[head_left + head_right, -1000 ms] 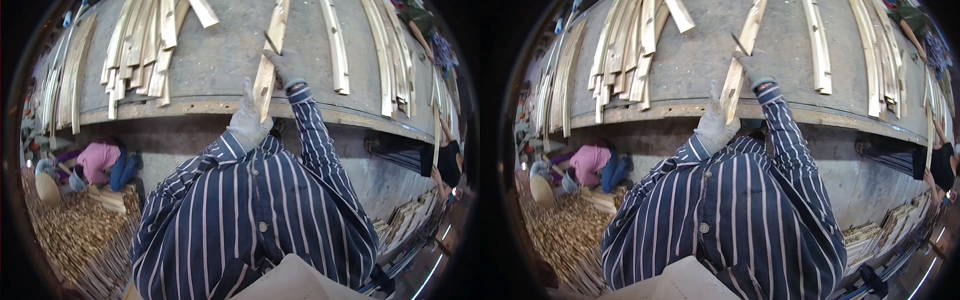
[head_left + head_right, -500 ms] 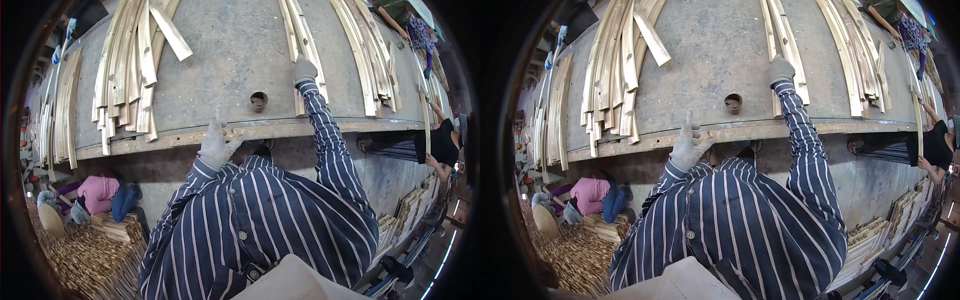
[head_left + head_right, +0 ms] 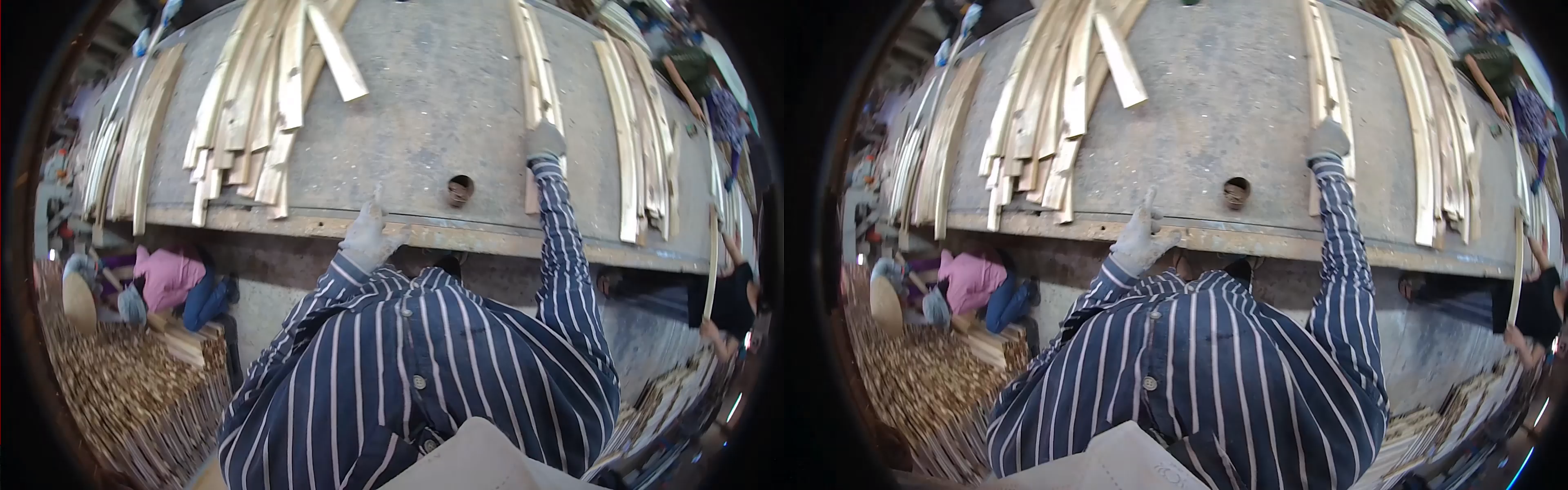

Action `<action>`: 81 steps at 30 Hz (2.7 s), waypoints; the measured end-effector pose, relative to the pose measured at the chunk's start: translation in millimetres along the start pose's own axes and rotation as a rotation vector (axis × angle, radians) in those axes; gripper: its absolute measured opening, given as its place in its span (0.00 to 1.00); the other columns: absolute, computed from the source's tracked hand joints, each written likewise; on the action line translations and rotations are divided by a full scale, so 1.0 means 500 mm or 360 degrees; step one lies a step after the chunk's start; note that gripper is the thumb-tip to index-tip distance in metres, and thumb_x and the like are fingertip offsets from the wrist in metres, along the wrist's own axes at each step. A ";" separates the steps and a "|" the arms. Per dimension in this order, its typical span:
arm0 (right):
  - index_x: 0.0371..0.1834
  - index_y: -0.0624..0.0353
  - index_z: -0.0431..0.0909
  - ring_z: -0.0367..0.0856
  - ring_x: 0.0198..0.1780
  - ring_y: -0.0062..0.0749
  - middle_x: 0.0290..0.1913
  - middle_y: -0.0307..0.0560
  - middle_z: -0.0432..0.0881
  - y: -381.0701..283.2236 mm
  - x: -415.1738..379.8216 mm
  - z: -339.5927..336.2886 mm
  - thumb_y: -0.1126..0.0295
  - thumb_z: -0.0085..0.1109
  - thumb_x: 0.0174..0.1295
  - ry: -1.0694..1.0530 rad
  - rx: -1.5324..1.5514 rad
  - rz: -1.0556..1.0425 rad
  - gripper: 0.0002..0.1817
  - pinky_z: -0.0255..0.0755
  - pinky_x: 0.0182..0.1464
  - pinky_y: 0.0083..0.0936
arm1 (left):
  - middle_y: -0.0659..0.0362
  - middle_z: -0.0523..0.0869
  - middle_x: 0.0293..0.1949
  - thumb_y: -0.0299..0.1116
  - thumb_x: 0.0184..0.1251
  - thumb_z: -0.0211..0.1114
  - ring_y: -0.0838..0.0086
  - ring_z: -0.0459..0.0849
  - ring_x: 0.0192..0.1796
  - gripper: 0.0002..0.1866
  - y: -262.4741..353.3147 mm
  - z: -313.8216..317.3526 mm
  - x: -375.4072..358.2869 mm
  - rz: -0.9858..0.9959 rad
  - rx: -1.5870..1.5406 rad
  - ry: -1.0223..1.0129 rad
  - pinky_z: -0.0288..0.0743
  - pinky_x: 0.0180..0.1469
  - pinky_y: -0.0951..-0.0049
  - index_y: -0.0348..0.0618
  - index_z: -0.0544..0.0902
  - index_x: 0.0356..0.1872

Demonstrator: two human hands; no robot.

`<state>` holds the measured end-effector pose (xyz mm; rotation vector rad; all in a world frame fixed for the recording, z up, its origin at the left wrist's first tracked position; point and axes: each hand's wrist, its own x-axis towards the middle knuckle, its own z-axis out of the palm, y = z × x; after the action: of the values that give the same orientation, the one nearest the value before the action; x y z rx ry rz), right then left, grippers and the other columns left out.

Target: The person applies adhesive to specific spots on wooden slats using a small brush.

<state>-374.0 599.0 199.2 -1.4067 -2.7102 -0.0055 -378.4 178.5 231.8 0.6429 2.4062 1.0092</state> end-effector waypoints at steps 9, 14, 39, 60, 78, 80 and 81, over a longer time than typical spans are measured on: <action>0.61 0.48 0.70 0.83 0.46 0.50 0.48 0.52 0.79 -0.010 -0.037 -0.025 0.48 0.67 0.53 -0.0029 -0.0126 -0.0032 0.34 0.79 0.42 0.46 | 0.45 0.76 0.52 0.46 0.56 0.68 0.53 0.79 0.51 0.42 -0.016 -0.158 0.261 -0.0151 0.0682 0.0661 0.74 0.54 0.59 0.39 0.62 0.70; 0.65 0.49 0.66 0.83 0.44 0.51 0.52 0.52 0.75 -0.014 -0.074 -0.074 0.47 0.66 0.55 0.0023 -0.0196 -0.0060 0.37 0.79 0.39 0.44 | 0.48 0.74 0.54 0.38 0.64 0.57 0.54 0.72 0.57 0.31 -0.085 -0.265 0.430 -0.0547 0.1172 0.1110 0.65 0.59 0.53 0.46 0.64 0.69; 0.44 0.57 0.82 0.74 0.23 0.22 0.24 0.44 0.77 -0.044 -0.314 -0.194 0.68 0.59 0.66 -0.0333 0.1172 -0.0783 0.08 0.67 0.27 0.24 | 0.55 0.76 0.40 0.21 0.46 0.71 0.74 0.79 0.33 0.36 -0.207 -0.197 -0.071 -0.0340 -0.2121 -0.0358 0.78 0.28 0.74 0.38 0.68 0.61; 0.37 0.48 0.87 0.85 0.41 0.46 0.37 0.49 0.86 -0.146 -0.290 -0.180 0.68 0.57 0.58 -0.0638 -0.0472 -0.1220 0.09 0.78 0.43 0.37 | 0.44 0.79 0.42 0.54 0.71 0.55 0.63 0.81 0.35 0.33 -0.133 -0.030 0.099 -0.0689 -0.2670 -0.1284 0.80 0.37 0.65 0.37 0.63 0.65; 0.40 0.63 0.86 0.70 0.20 0.11 0.22 0.33 0.78 -0.076 -0.327 -0.236 0.68 0.66 0.60 -0.1489 0.1257 -0.0663 0.10 0.65 0.22 0.10 | 0.38 0.81 0.47 0.58 0.69 0.53 0.63 0.87 0.37 0.37 -0.091 0.042 0.190 -0.0252 -0.2672 -0.1393 0.87 0.28 0.71 0.40 0.62 0.68; 0.40 0.53 0.87 0.77 0.24 0.23 0.26 0.37 0.82 -0.099 -0.401 -0.227 0.68 0.65 0.59 -0.0938 0.1560 -0.1107 0.07 0.71 0.27 0.20 | 0.38 0.81 0.47 0.58 0.69 0.53 0.63 0.87 0.38 0.37 -0.081 0.037 0.192 -0.0241 -0.2687 -0.1430 0.87 0.28 0.71 0.40 0.61 0.69; 0.40 0.53 0.87 0.77 0.24 0.23 0.26 0.37 0.82 -0.112 -0.431 -0.233 0.68 0.65 0.59 -0.0940 0.1563 -0.1108 0.07 0.71 0.27 0.20 | 0.38 0.81 0.47 0.57 0.69 0.54 0.63 0.87 0.39 0.37 -0.076 0.035 0.194 -0.0230 -0.2703 -0.1473 0.87 0.29 0.72 0.40 0.61 0.69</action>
<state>-287.5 385.7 300.0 -0.1731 -2.6881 1.6141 -454.3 219.5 171.3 0.1349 0.3499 1.6541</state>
